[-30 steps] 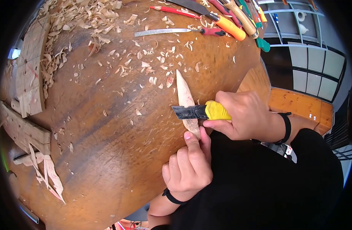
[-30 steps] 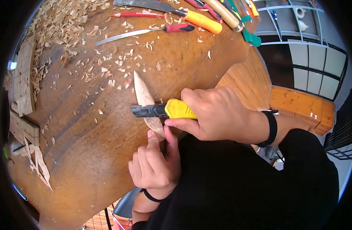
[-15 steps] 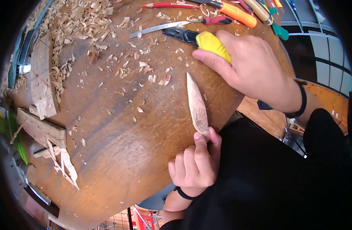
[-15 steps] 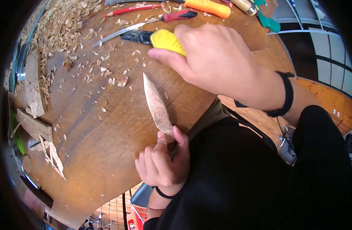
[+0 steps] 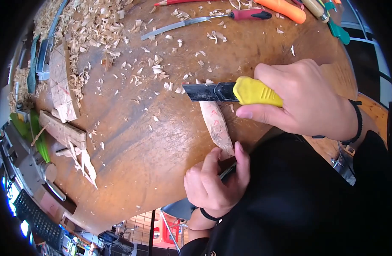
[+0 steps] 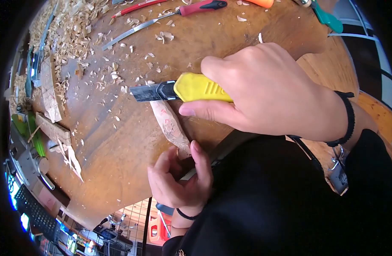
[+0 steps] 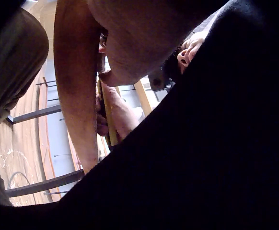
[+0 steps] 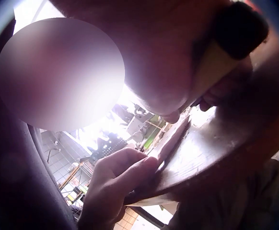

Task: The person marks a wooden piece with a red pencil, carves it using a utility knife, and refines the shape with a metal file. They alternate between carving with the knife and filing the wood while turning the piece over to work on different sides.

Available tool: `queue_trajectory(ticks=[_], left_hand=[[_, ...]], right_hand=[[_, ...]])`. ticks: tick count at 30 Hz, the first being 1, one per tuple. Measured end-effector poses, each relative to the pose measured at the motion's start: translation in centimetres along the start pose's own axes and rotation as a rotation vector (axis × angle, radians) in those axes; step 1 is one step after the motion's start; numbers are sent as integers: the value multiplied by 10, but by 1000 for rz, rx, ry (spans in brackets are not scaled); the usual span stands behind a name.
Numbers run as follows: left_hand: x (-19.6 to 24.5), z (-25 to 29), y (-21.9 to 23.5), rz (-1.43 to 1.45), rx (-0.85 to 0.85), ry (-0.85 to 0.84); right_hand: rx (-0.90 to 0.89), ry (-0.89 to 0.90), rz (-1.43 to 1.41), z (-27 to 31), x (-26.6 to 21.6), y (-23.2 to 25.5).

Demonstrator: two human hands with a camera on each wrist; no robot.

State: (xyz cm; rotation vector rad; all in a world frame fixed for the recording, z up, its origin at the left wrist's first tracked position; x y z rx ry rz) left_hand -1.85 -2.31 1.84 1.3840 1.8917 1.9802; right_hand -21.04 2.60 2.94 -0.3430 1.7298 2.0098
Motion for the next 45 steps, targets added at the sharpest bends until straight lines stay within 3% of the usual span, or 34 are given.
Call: queue_trajectory(ticks=[8,16,19,22,28,35,37,44,45], left_hand=[[12,-18,-7,-74,72,146],[8,-18,-13,-58,72,131],[5,-13,-11,2,154,66],[-1,-7,-12,108,95,203],[5,-13,-10,-77,-5,86],[0,-14,-8,-66,-80,24],[0,-13,-10,-46,-103,-129],[0,-13,-9,-15,-110,-150],[1,-13,-8,-7,-113,-83]], right_hand=[[-5,86,-48,28,-1,-5],[-22,93,-52,30,-5,-8],[-47,89,-77,29,-8,-8],[-64,86,-97,29,-11,-10],[-223,-8,-140,29,-15,-11],[-323,-70,-183,28,-16,-8],[-336,-89,-181,27,-18,-7],[-401,-121,-182,20,-21,-6],[-402,-122,-180,20,-22,-7]])
Point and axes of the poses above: each hand's wrist, its own z-axis away from the middle knuckle, its own y-axis out of the back of the hand, x = y × z, the point moved 6 cm from there along -z, towards the middle knuckle, and after that the axes turned 10 degrees about y, right-handed, at the moved point
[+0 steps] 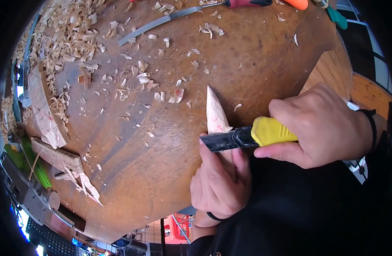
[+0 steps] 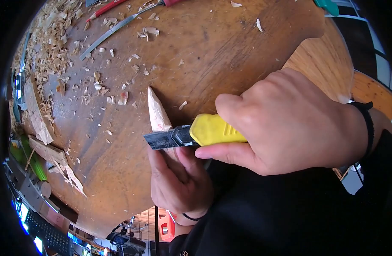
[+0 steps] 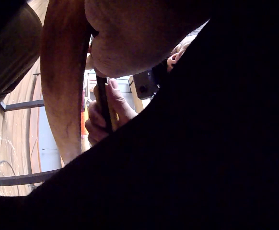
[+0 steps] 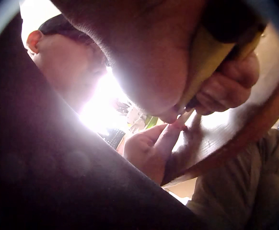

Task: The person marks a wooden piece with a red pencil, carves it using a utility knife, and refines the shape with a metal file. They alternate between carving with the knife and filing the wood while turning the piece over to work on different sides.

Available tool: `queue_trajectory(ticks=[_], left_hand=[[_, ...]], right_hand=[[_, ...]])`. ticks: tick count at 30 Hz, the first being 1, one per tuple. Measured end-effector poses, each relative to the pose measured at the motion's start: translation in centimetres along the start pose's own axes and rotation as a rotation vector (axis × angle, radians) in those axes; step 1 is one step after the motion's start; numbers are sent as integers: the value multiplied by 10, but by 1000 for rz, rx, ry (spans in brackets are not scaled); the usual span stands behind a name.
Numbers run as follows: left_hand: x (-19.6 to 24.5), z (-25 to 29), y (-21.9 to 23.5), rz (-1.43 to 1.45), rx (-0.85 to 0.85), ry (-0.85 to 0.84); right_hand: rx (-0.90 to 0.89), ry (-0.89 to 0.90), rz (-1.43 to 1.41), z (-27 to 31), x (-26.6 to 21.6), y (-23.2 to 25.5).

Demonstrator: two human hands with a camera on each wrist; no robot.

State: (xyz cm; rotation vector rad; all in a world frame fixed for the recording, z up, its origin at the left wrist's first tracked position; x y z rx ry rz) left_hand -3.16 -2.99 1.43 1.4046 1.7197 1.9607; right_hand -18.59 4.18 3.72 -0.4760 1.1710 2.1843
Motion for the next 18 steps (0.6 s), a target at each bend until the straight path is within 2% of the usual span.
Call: queue_trajectory(ticks=[1,4,7,11,13,17,18], left_hand=[[-1,0,0,13,-3,65],[0,-1,0,-16,30,85],[-1,-1,-2,-68,118,2],[0,2,-2,-58,125,56],[-1,2,-2,-6,102,111],[-2,2,-2,2,41,118],[-2,1,-3,-15,61,53]], right_hand=[[36,13,31,-1,-2,2],[109,37,87,-4,-5,1],[179,67,126,-5,-6,1],[240,86,122,-3,-7,2],[198,58,122,0,-7,2],[111,0,118,5,-5,0],[108,-1,116,6,-5,0]])
Point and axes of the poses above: each hand's wrist, its own z-axis away from the middle knuckle, its own y-axis out of the back of the hand, x = y × z, the point moved 6 cm from there along -z, towards the middle knuckle, and after that the axes turned 10 degrees about y, right-handed, at the moved point
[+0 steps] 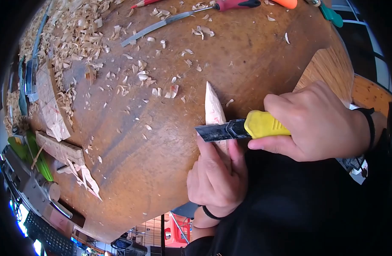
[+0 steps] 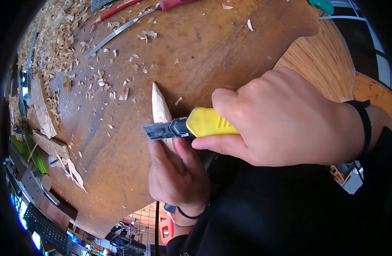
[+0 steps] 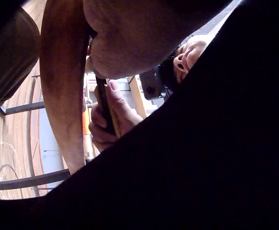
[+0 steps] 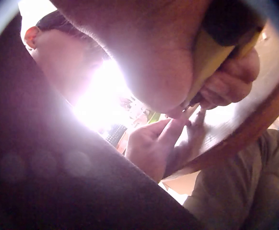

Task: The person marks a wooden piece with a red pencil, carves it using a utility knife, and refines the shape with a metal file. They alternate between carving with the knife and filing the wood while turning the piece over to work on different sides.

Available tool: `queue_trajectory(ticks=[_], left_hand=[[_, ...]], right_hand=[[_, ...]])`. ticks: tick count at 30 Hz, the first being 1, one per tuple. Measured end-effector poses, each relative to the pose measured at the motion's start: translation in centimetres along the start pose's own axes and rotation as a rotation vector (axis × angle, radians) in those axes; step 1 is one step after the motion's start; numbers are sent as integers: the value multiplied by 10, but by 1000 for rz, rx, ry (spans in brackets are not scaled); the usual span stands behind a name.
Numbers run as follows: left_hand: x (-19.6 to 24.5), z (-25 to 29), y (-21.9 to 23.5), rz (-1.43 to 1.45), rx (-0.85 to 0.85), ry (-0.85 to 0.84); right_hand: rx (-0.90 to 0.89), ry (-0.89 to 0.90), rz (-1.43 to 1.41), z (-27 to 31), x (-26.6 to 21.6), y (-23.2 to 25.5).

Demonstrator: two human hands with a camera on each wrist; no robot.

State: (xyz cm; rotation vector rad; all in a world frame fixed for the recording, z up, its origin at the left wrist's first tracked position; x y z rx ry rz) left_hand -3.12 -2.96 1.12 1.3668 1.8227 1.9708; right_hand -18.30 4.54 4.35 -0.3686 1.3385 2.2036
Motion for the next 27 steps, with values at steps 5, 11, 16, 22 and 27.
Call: queue_trajectory(ticks=[5,11,16,22,27], left_hand=[[0,-1,0,-18,-34,-32],[2,0,0,-14,-58,-58],[0,1,0,-23,7,-57],[2,0,0,-9,56,36],[1,-2,0,-6,48,-11]], right_hand=[[-30,-49,17,1,-1,-4],[12,-26,47,-2,-3,-4],[42,-7,80,-6,-4,-4],[78,2,41,-4,-2,-8],[40,-49,8,6,-1,-9]])
Point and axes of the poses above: each hand's wrist, its own z-axis away from the middle knuckle, its own y-axis out of the back of the hand, x = y × z, the point moved 6 cm from there along -z, towards the middle knuckle, and after that the axes turned 10 degrees about y, right-handed, at the moved point
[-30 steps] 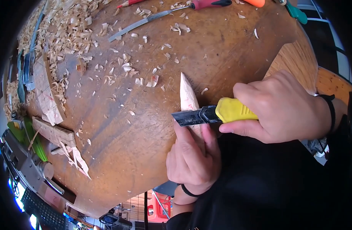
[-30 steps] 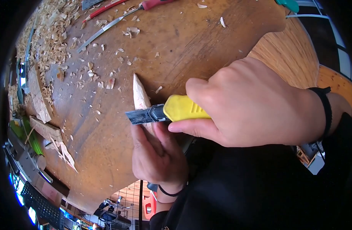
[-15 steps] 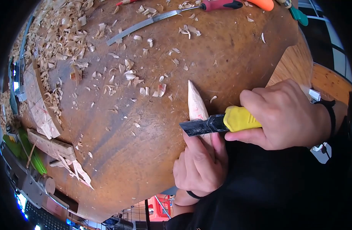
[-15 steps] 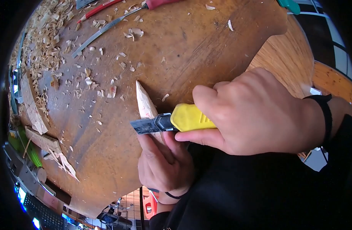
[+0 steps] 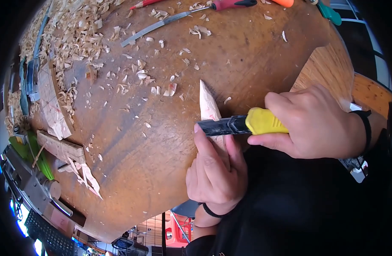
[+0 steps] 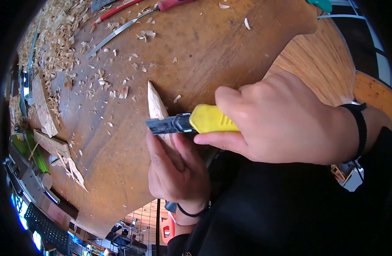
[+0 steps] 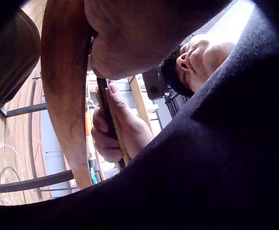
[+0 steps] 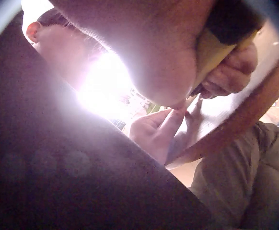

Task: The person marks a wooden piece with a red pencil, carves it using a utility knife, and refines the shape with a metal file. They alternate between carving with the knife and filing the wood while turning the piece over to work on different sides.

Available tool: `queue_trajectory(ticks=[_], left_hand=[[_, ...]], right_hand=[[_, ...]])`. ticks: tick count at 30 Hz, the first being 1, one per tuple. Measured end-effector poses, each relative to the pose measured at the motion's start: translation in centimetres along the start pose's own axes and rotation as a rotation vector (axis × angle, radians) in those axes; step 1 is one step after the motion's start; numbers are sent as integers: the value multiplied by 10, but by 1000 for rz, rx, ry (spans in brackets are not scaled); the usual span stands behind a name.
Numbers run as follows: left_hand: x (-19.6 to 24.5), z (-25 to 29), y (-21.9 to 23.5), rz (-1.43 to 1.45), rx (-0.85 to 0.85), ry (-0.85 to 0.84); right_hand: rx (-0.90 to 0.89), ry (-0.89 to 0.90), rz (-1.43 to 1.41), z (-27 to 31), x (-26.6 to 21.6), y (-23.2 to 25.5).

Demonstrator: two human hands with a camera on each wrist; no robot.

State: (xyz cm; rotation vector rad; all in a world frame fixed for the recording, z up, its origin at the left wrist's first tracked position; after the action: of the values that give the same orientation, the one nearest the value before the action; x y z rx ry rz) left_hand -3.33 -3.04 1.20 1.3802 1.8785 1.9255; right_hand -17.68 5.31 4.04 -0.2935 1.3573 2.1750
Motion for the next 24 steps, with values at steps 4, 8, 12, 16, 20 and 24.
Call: queue_trajectory(ticks=[4,8,12,16,20,24], left_hand=[[2,-3,-1,-20,-29,-45],[9,0,-3,-66,-75,-208],[8,-1,-5,-16,-74,-209],[7,0,-4,4,-64,-190],[5,0,-3,18,-57,-188],[6,0,-4,14,-51,-184]], right_hand=[[-5,-35,6,6,0,1],[166,-196,80,-7,9,9],[141,-42,73,-13,23,8],[155,-6,42,-9,26,8],[95,52,-13,-1,18,5],[37,86,-39,1,15,4]])
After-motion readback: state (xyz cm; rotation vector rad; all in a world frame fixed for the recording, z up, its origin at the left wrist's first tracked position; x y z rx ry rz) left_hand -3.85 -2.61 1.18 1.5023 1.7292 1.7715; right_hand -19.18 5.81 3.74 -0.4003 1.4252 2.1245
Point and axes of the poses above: each hand's wrist, its own z-axis away from the middle knuckle, its own y-axis out of the back of the hand, x = y × z, the point moved 6 cm from there along -z, towards the middle knuckle, and after that the axes turned 10 degrees about y, right-handed, at the moved point
